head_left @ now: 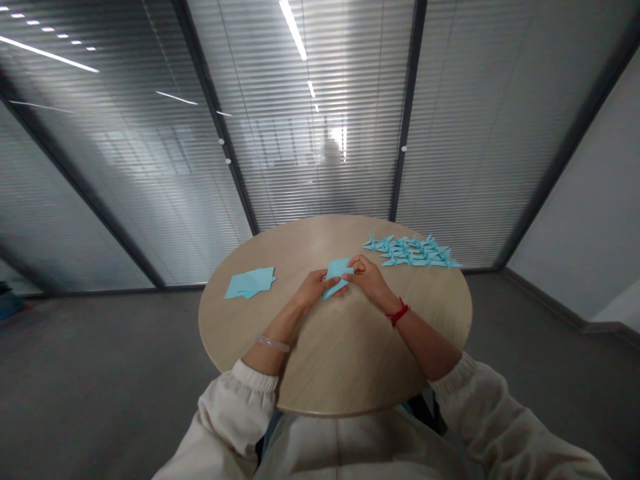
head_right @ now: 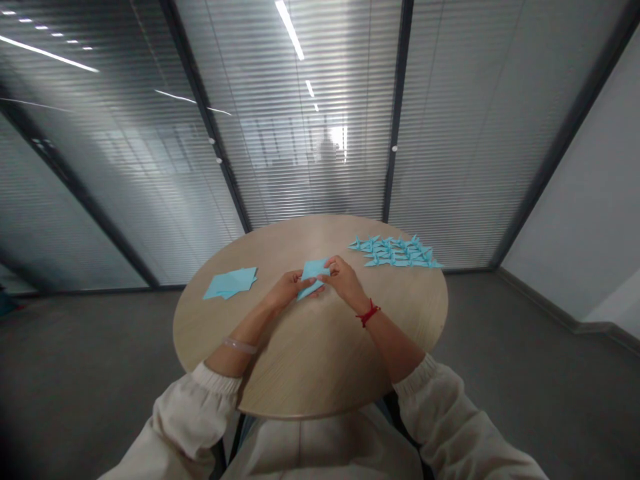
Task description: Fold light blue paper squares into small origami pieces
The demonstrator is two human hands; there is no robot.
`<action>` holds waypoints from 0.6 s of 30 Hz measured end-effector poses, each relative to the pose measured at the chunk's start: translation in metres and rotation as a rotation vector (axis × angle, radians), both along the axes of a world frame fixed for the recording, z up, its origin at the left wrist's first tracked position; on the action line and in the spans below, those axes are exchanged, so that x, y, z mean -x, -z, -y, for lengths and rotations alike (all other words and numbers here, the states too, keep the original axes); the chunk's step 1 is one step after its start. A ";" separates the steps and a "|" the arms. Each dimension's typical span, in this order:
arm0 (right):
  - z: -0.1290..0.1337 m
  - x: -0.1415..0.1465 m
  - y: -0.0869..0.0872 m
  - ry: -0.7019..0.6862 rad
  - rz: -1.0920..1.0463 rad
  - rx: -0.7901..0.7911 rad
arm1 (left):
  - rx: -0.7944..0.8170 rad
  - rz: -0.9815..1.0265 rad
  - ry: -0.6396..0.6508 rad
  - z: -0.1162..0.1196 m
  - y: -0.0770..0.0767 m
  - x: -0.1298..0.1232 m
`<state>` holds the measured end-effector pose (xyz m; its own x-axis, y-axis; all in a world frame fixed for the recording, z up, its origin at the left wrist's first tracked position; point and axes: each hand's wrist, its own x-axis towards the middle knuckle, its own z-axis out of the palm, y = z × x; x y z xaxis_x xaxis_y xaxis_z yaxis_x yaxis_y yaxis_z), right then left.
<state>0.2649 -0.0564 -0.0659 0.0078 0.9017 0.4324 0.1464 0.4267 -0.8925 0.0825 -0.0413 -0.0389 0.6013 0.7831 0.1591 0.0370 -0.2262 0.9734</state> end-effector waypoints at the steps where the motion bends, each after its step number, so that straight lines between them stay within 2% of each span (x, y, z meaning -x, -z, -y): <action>1: 0.001 0.001 -0.001 -0.011 -0.024 0.006 | -0.022 -0.018 -0.005 0.000 0.000 0.000; 5: 0.002 0.003 -0.002 -0.052 -0.115 0.043 | -0.098 -0.099 -0.055 0.004 -0.005 0.001; 10: 0.002 0.005 -0.004 -0.078 -0.152 0.090 | -0.091 -0.135 -0.082 0.009 -0.010 -0.002; 14: 0.004 0.005 -0.004 -0.078 -0.153 0.069 | -0.145 -0.176 -0.104 0.008 -0.010 -0.003; 18: 0.004 0.004 -0.004 -0.079 -0.143 0.032 | -0.132 -0.191 -0.075 0.006 -0.010 -0.003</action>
